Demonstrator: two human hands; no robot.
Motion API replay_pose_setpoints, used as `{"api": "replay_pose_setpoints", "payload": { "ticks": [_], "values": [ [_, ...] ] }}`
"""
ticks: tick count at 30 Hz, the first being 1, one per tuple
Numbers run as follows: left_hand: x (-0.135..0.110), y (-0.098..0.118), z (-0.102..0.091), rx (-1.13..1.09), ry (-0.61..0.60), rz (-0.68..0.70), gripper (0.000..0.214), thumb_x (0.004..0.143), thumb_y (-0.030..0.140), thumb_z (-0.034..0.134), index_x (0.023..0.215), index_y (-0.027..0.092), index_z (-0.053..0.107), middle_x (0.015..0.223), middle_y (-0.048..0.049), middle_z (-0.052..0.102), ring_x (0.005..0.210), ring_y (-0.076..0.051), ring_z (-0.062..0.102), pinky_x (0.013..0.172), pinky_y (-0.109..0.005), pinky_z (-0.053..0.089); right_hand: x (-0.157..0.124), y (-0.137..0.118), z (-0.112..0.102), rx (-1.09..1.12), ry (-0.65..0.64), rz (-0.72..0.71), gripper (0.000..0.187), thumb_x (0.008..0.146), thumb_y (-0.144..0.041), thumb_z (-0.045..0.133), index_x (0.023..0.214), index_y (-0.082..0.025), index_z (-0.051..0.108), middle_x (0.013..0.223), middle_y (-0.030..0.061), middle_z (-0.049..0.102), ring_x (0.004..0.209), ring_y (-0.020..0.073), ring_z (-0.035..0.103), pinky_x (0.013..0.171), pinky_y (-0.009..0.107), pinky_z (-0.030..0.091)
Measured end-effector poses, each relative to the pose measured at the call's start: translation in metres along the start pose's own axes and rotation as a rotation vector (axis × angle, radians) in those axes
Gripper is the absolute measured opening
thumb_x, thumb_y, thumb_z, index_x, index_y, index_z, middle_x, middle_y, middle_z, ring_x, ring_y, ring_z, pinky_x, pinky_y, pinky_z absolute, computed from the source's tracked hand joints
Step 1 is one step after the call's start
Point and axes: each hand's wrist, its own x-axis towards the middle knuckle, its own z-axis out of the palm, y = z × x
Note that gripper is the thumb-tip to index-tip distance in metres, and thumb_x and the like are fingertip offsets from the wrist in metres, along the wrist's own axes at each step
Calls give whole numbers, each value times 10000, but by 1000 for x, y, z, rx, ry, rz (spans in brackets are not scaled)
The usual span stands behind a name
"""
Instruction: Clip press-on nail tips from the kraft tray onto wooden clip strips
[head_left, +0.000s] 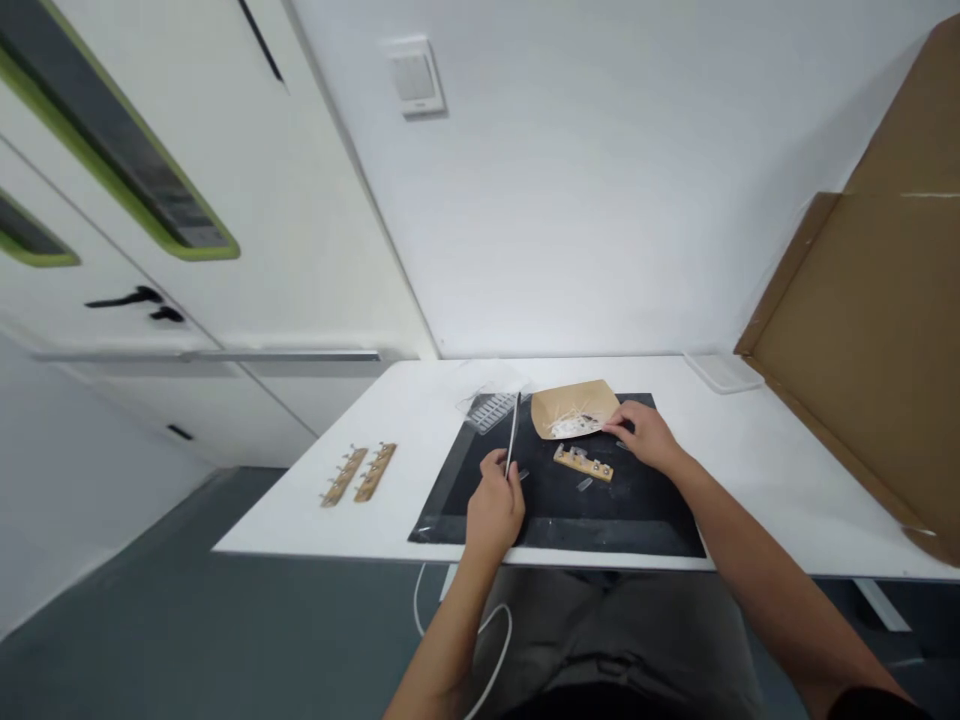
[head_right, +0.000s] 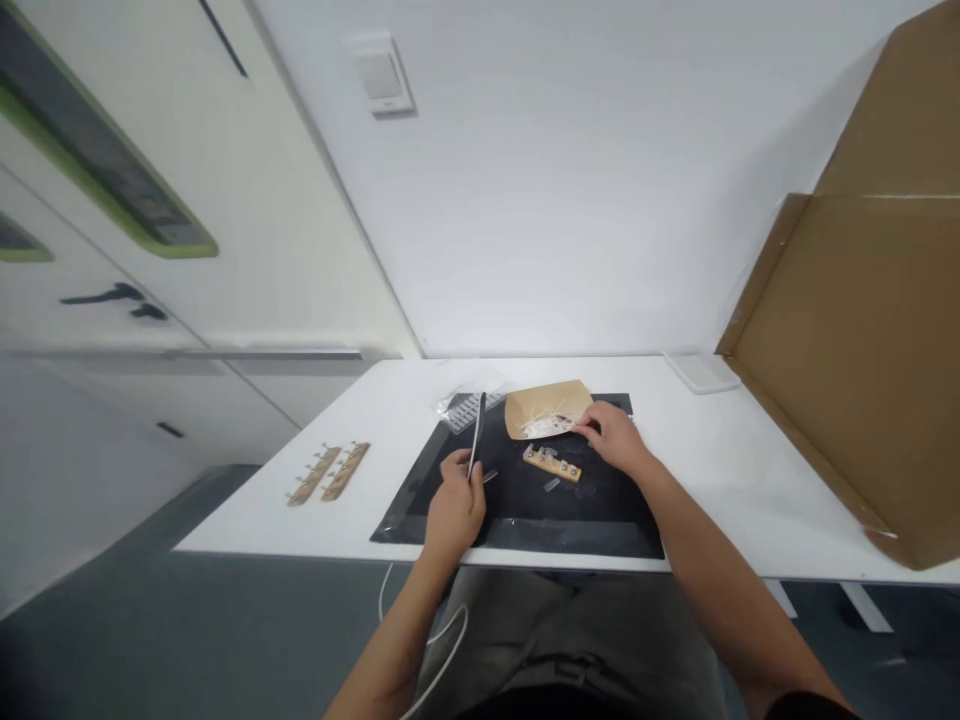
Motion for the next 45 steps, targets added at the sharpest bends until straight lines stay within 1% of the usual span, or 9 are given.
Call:
{"api": "replay_pose_setpoints", "payload": {
  "ticks": [7,13,16,21,26,28,32,39,45],
  "values": [
    [-2,5,2,65,-55,56,329,1092,292,380,1374,137,441,1207,-195,717,1130,-303,731,871,-363,566,1,8,-15,-43,42,72,155,931,-362,698,839,-238,693,874,40,744,816,226,674,792,355,521],
    [-4,10,-2,82,-61,49,306,1092,287,381,1349,144,467,1173,-177,713,1082,-279,731,866,-340,548,-2,18,-10,-47,90,138,170,922,-380,689,983,-223,712,893,46,760,806,214,697,791,358,557],
    [-4,11,-5,85,-62,47,291,1092,289,387,1329,152,483,1122,-153,716,1043,-265,733,854,-324,538,-2,23,-5,-14,64,159,220,923,-385,703,1056,-216,745,909,55,779,817,218,723,789,367,587],
    [-5,12,-7,93,-80,48,284,1097,297,381,1319,157,491,1097,-151,709,1033,-255,728,859,-319,527,-2,30,1,39,-48,192,244,963,-394,705,1112,-207,755,944,79,783,764,210,731,678,350,627],
    [-4,13,-6,96,-87,45,272,1095,292,385,1308,161,492,1085,-142,702,1021,-258,720,843,-321,521,-3,30,-2,-20,-101,195,300,1034,-393,658,1247,-182,666,1233,89,691,1010,210,700,876,409,618],
    [-4,13,-6,98,-87,43,267,1094,293,388,1302,162,494,1075,-138,700,1008,-259,719,826,-319,522,-2,27,-6,-54,-77,188,262,1032,-403,654,1160,-178,697,1153,74,721,977,208,703,895,412,597],
    [-5,13,-6,106,-85,39,289,1099,298,372,1322,158,492,1089,-144,689,1029,-259,711,834,-319,524,-1,20,-11,-101,-8,168,256,986,-426,675,848,-216,724,798,31,756,795,221,704,818,372,543],
    [-5,11,-4,126,-90,50,351,1091,271,359,1399,154,479,1112,-153,667,1109,-283,681,864,-336,533,0,18,-13,-151,36,160,262,969,-441,665,804,-238,687,775,29,752,754,224,676,724,340,478],
    [-4,12,-3,143,-103,57,345,1084,277,378,1373,156,523,1077,-150,668,1080,-278,685,865,-334,533,-1,21,-14,-163,43,166,287,976,-473,641,811,-243,687,774,30,751,750,224,671,709,334,477]
  ]
}}
